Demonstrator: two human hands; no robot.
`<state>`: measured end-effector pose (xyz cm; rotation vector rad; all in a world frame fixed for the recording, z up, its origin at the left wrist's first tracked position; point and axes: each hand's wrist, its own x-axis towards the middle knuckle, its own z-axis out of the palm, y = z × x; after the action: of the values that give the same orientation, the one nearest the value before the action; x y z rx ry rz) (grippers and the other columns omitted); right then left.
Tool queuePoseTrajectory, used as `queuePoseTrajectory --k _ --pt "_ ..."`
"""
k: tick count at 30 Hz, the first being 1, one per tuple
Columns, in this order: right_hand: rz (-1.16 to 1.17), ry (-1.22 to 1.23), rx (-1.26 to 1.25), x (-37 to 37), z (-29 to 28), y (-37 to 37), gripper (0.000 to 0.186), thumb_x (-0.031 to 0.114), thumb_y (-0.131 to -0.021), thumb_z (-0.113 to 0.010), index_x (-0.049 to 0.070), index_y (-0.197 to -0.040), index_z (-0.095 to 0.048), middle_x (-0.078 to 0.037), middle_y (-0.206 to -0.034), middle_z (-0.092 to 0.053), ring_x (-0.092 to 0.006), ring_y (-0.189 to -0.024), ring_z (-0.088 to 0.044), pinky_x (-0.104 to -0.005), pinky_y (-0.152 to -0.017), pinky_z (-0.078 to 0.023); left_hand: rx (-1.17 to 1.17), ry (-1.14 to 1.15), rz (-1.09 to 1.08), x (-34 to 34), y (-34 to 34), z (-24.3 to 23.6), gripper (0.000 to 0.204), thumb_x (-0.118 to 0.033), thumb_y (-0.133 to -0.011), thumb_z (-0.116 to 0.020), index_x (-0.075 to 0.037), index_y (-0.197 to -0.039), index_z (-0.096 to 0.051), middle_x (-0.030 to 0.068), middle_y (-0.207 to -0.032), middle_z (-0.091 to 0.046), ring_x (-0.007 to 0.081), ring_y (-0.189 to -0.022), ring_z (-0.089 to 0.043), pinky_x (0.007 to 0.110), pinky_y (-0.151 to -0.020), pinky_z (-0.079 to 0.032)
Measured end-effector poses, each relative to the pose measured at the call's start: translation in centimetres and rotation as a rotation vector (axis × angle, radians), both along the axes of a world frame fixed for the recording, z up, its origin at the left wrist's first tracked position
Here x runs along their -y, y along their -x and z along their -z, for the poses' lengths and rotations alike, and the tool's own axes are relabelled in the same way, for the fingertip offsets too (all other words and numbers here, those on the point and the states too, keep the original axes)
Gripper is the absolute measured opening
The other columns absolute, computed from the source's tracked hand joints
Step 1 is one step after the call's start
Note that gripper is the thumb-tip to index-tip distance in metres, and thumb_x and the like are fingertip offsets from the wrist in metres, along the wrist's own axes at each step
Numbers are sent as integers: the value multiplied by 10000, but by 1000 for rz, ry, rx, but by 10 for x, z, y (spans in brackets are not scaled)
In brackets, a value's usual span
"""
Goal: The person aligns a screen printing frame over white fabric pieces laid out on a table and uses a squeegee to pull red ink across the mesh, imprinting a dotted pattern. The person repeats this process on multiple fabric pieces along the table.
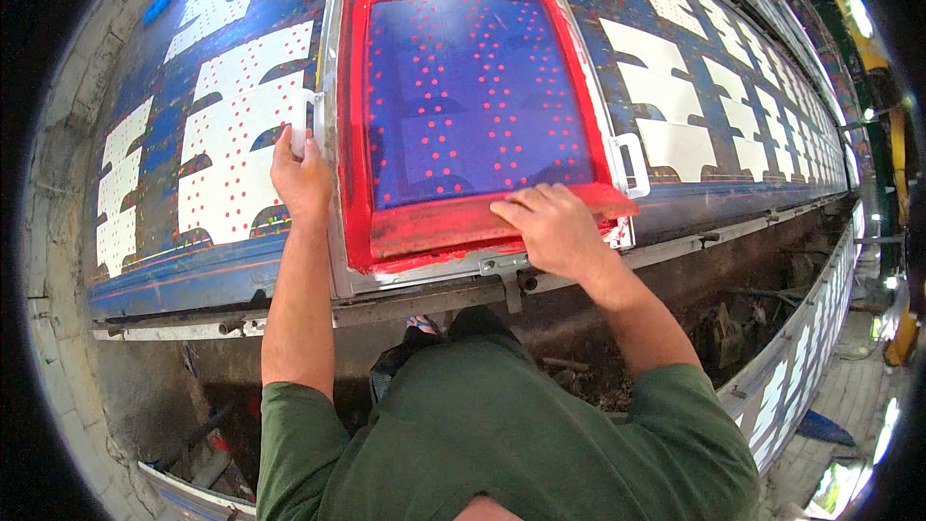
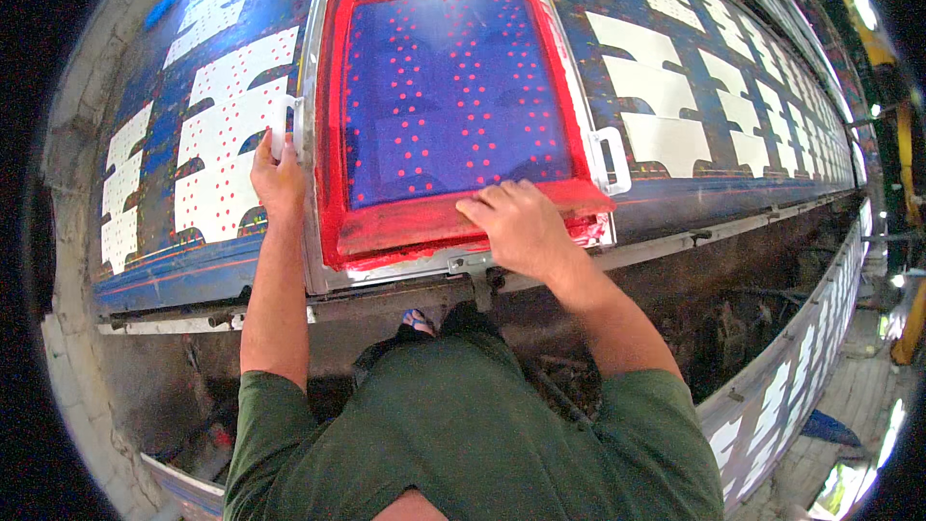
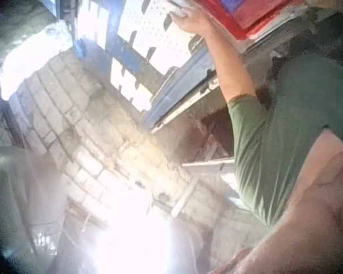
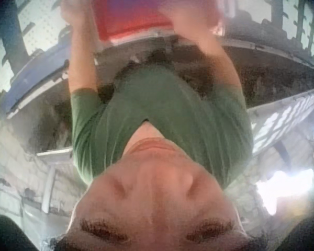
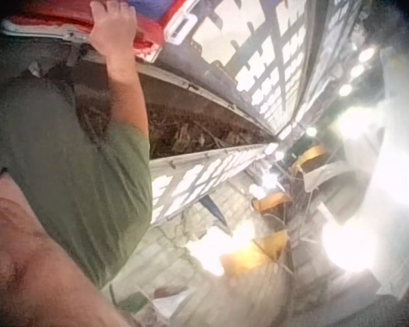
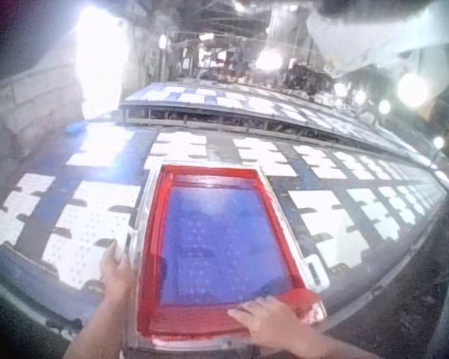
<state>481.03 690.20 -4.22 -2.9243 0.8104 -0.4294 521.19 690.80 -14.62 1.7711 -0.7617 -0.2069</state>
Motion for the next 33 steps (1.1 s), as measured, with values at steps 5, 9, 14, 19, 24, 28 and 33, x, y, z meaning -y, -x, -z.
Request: queuePoseTrajectory --k 5,9,14,19,24,28,33 --pt "-15 -206 -66 3 -16 3 341 119 -890 -710 116 -1222 -787 -158 -1094 -791 -378 -1013 -761 -525 -911 -586 -158 41 -12 -5 4 -6 478 -123 -1047 -728 107 -1456 -638 249 -1215 -794 286 -1107 -788 386 -986 -591" --pt "-29 -467 -282 68 -39 -6 283 207 -944 -737 122 -1212 -768 -198 -1099 -791 -431 -1035 -761 -591 -904 -581 48 -65 -40 -3 1 -10 449 -163 -1031 -751 107 -1384 -690 269 -1217 -790 317 -1111 -790 414 -986 -590" --pt "5 -368 -210 167 -40 -43 240 244 -966 -727 138 -1179 -757 -190 -1111 -792 -452 -1077 -746 -610 -904 -576 105 -121 -68 -1 5 -17 406 -185 -1060 -730 101 -1346 -698 266 -1184 -785 347 -1091 -782 436 -961 -590" --pt "62 -176 -82 290 -25 -96 303 231 -973 -696 228 -1262 -788 -158 -1121 -807 -402 -1083 -766 -579 -913 -595 30 -165 -95 -3 13 -29 399 -191 -1077 -741 94 -1351 -688 218 -1127 -793 255 -991 -765 385 -889 -585" --pt "132 9 -45 389 -5 -143 360 216 -978 -661 237 -1315 -785 -149 -1185 -810 -389 -1125 -766 -562 -987 -602 -178 -127 -96 -1 20 -35 341 -97 -1110 -697 92 -1389 -646 132 -1180 -797 143 -1032 -732 298 -910 -566" --pt "159 -13 -109 444 2 -163 402 213 -996 -675 216 -1392 -749 -164 -1273 -788 -389 -1205 -738 -543 -1035 -584 -117 -191 -117 -1 21 -38 333 -108 -1117 -692 94 -1378 -651 126 -1161 -792 130 -1021 -721 293 -878 -566" --pt "81 -40 -171 472 -1 -168 437 252 -991 -739 143 -1414 -735 -198 -1330 -768 -401 -1277 -701 -514 -1095 -552 -164 -153 -111 0 24 -39 336 -130 -1120 -694 96 -1366 -656 117 -1106 -785 126 -980 -707 302 -830 -570"
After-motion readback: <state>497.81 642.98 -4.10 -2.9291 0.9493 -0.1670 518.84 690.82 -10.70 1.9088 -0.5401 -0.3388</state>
